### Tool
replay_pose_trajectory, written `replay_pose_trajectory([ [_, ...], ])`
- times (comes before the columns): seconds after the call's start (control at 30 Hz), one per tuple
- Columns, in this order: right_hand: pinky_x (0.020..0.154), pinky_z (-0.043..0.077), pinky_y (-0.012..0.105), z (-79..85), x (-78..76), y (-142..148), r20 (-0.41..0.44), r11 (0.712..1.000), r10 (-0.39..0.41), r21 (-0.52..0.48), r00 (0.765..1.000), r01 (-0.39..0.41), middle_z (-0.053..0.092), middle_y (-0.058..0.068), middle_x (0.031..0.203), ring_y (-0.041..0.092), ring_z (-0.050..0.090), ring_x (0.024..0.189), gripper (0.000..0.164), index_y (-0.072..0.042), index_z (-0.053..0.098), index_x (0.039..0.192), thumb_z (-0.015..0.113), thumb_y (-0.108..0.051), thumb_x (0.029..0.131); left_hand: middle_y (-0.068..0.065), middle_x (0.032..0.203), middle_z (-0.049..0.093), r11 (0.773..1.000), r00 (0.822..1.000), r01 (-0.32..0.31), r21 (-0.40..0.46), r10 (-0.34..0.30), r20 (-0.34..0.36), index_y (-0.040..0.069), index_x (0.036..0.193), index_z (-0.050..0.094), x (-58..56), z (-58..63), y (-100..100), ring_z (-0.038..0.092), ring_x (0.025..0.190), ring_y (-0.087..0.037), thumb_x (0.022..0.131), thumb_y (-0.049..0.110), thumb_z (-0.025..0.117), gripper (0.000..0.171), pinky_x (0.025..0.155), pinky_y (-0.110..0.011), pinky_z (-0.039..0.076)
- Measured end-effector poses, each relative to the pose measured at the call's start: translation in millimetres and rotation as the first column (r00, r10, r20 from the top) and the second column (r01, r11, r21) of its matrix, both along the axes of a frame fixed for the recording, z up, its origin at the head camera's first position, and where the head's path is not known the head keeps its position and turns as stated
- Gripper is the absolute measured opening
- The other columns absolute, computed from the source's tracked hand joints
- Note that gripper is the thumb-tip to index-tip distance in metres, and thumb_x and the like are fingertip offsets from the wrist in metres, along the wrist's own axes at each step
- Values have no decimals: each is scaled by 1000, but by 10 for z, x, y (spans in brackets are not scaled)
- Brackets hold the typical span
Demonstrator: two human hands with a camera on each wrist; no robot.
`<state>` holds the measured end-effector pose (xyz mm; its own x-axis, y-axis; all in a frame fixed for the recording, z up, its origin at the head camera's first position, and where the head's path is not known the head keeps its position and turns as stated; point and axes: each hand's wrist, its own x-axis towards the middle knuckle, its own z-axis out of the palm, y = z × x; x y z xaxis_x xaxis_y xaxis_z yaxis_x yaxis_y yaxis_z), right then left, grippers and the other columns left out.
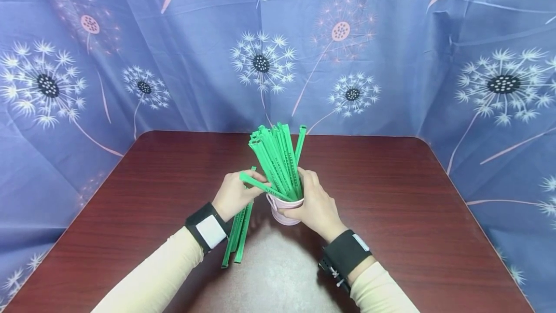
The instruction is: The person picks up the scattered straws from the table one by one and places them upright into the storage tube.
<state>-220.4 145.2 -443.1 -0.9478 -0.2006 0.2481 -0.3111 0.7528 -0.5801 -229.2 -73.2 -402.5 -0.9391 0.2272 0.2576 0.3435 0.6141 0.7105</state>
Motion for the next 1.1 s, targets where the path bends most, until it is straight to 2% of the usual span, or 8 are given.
replay_pose_trajectory([
  [0.1, 69, 57, 53, 7, 0, -1, -1, 1000, -2, 5, 1000, 2, 44, 5, 143, 31, 66, 107, 108, -16, 30, 152, 90, -43, 66, -2, 82, 74, 999, 1000, -15, -40, 16, 24, 11, 91, 74, -25, -40, -85, 57, 57, -5, 86, 25, 76, 15, 50, -19, 45],
  [0.2, 70, 57, 53, 13, -1, -5, -2, 1000, -2, 4, 1000, 2, 44, 5, 143, 31, 66, 107, 108, -16, 30, 152, 90, -42, 66, -2, 83, 73, 989, 996, -72, -132, 79, 46, 11, 90, 73, -71, -112, -175, 59, 63, -10, 85, 26, 77, 16, 53, -22, 45],
  [0.33, 70, 57, 54, 16, 5, -10, -3, 1000, 2, 6, 1000, -2, 45, 7, 142, 31, 66, 106, 107, -15, 30, 151, 89, -42, 66, -4, 85, 74, 950, 983, -138, -281, 167, 82, 8, 94, 75, -126, -232, -262, 68, 77, -18, 84, 22, 79, 18, 65, -30, 56],
  [0.43, 70, 57, 54, 13, 5, -10, -3, 1000, 4, 9, 1000, -4, 45, 8, 141, 31, 66, 106, 107, -14, 30, 151, 89, -43, 66, -6, 86, 73, 916, 973, -142, -375, 199, 118, 5, 96, 74, -143, -313, -294, 70, 83, -21, 83, 20, 79, 20, 71, -34, 59],
  [0.57, 70, 57, 54, 9, 1, -12, -2, 1000, 7, 8, 1000, -7, 45, 8, 142, 32, 66, 106, 108, -15, 30, 151, 89, -42, 66, -8, 88, 73, 891, 960, -135, -434, 226, 166, 2, 97, 73, -158, -389, -319, 69, 71, -19, 82, 19, 80, 24, 69, -33, 59],
  [0.77, 69, 57, 53, 10, 3, -14, 2, 1000, 7, 13, 1000, -7, 44, 7, 143, 31, 66, 107, 106, -14, 30, 151, 89, -41, 67, -13, 89, 73, 920, 916, -135, -368, 257, 308, -2, 102, 71, -163, -434, -355, 63, 45, -14, 82, 15, 80, 27, 45, -24, 56],
  [1.0, 67, 56, 52, 10, 2, -7, 9, 1000, 7, 15, 1000, -7, 43, 8, 144, 31, 66, 106, 106, -13, 30, 150, 89, -41, 68, -13, 76, 70, 963, 856, -169, -210, 249, 453, -6, 105, 67, -181, -523, -400, 68, 54, -17, 83, 6, 78, 27, 42, -27, 57],
  [1.1, 68, 57, 52, 7, 7, -6, 9, 1000, 2, 11, 1000, -2, 44, 7, 143, 31, 66, 106, 106, -14, 30, 151, 89, -41, 67, -13, 72, 70, 972, 851, -168, -163, 226, 475, -5, 101, 67, -182, -544, -419, 68, 56, -17, 83, 3, 76, 22, 43, -28, 58],
])
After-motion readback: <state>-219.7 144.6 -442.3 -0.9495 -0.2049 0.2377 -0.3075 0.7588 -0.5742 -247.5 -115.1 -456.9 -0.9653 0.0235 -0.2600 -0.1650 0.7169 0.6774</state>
